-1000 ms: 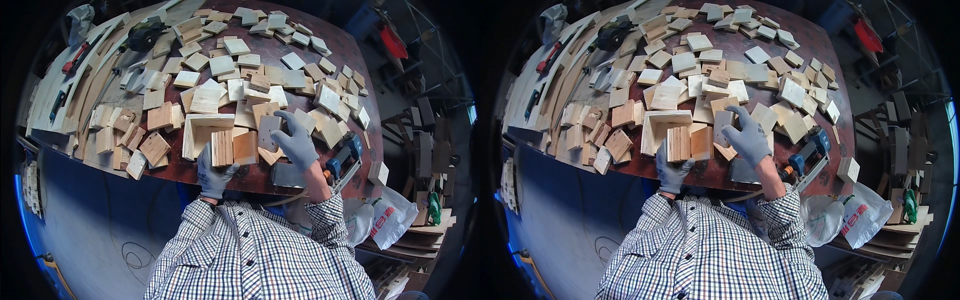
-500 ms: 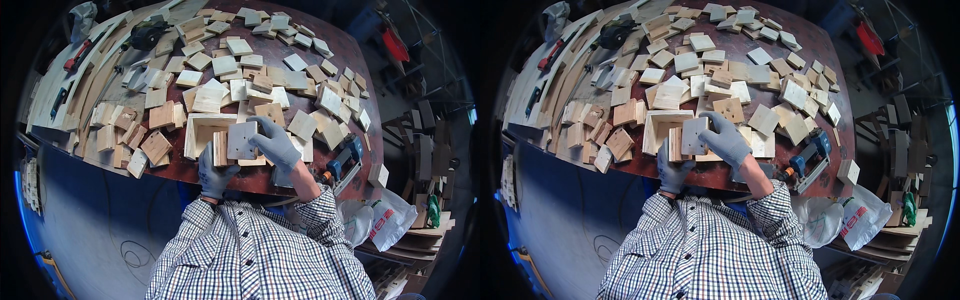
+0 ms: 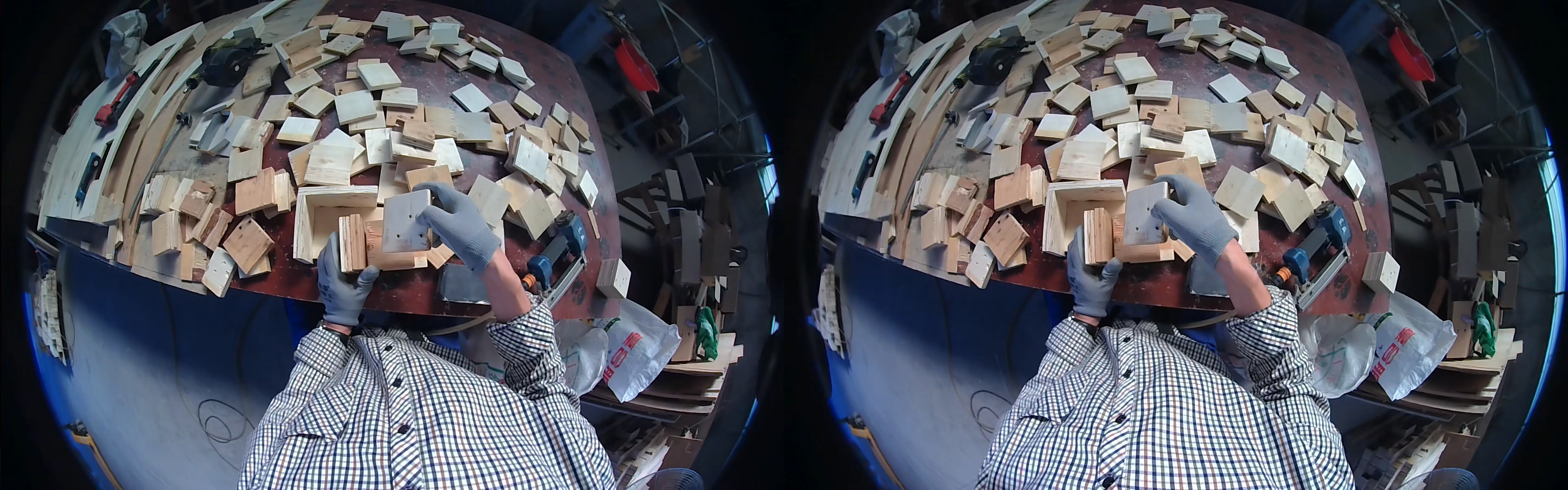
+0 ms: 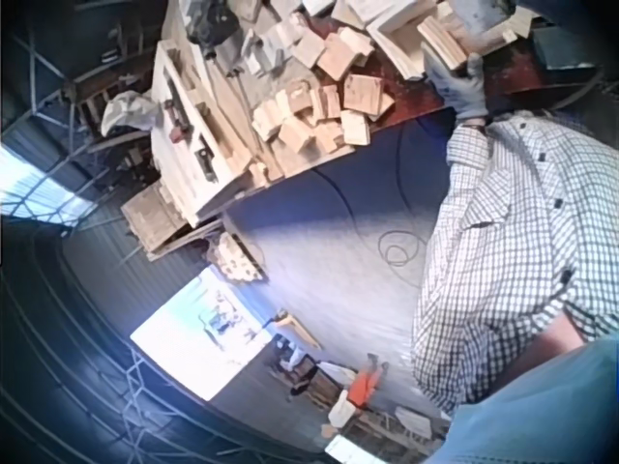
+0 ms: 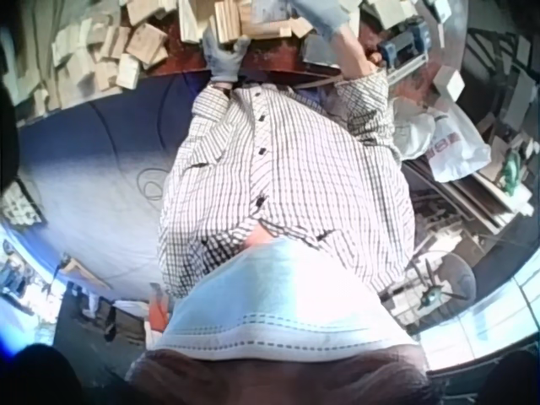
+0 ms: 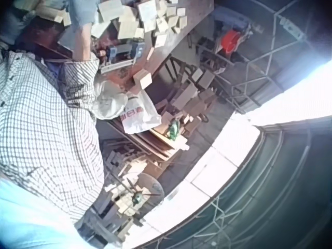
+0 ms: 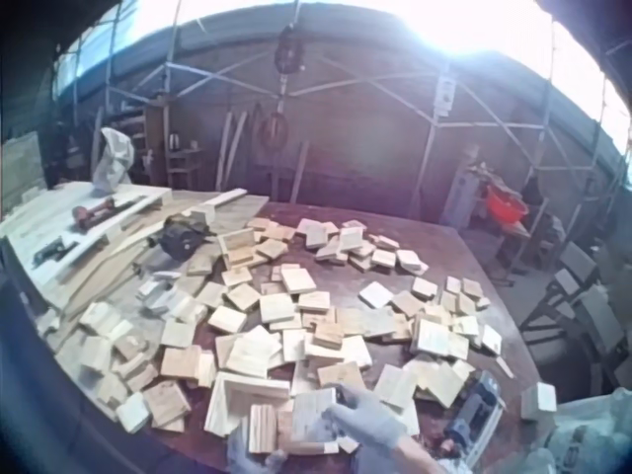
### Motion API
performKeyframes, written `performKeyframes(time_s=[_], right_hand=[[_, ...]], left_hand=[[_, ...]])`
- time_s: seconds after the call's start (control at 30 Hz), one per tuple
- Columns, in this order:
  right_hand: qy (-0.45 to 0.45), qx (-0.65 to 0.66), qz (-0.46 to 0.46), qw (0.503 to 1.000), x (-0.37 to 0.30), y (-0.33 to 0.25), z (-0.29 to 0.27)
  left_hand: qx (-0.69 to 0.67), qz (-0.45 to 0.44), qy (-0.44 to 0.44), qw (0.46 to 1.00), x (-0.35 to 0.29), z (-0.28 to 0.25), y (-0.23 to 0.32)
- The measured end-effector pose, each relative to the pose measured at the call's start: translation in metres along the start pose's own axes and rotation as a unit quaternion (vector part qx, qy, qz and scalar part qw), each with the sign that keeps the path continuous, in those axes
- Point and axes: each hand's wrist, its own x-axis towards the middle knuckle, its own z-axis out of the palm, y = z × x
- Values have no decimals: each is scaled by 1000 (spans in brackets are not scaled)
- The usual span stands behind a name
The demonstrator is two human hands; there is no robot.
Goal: The person assembles small wooden boxes by hand, picking up pre-cut wooden pieces from a table and fitting them together. The person repeatedly forms box shapes and places them on the table among many other pieces.
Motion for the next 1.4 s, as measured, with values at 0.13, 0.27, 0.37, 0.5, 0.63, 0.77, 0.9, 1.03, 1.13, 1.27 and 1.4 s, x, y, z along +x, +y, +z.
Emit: performKeyframes(time_s=[0.13,0.27,0.37,0.5,0.63,0.77,0.9,1.03,1.13,1.27,1.4], right_hand=[[-41,-81,24,996,4,9,13],[-52,-100,7,994,9,51,21],[-55,-128,26,990,6,51,21],[13,-231,35,972,-4,34,22],[28,-251,52,966,-12,46,15],[-51,-226,83,969,-14,44,19],[-1,-110,72,991,-3,102,29],[-56,97,128,985,-13,48,24],[-64,157,112,979,-25,20,34],[-67,62,77,993,-22,22,42],[-36,-59,58,996,-14,41,39]], left_hand=[[-13,-13,-6,1000,1,-3,2],[-7,10,-4,1000,2,0,2],[12,30,4,999,2,0,1],[44,39,8,998,2,1,0],[54,67,23,996,3,6,0],[57,58,31,996,2,3,1],[46,46,18,998,2,5,3],[53,54,12,997,2,2,0],[52,51,-9,997,4,-2,5],[35,25,-16,999,1,-2,4],[39,24,-23,999,1,-2,5]])
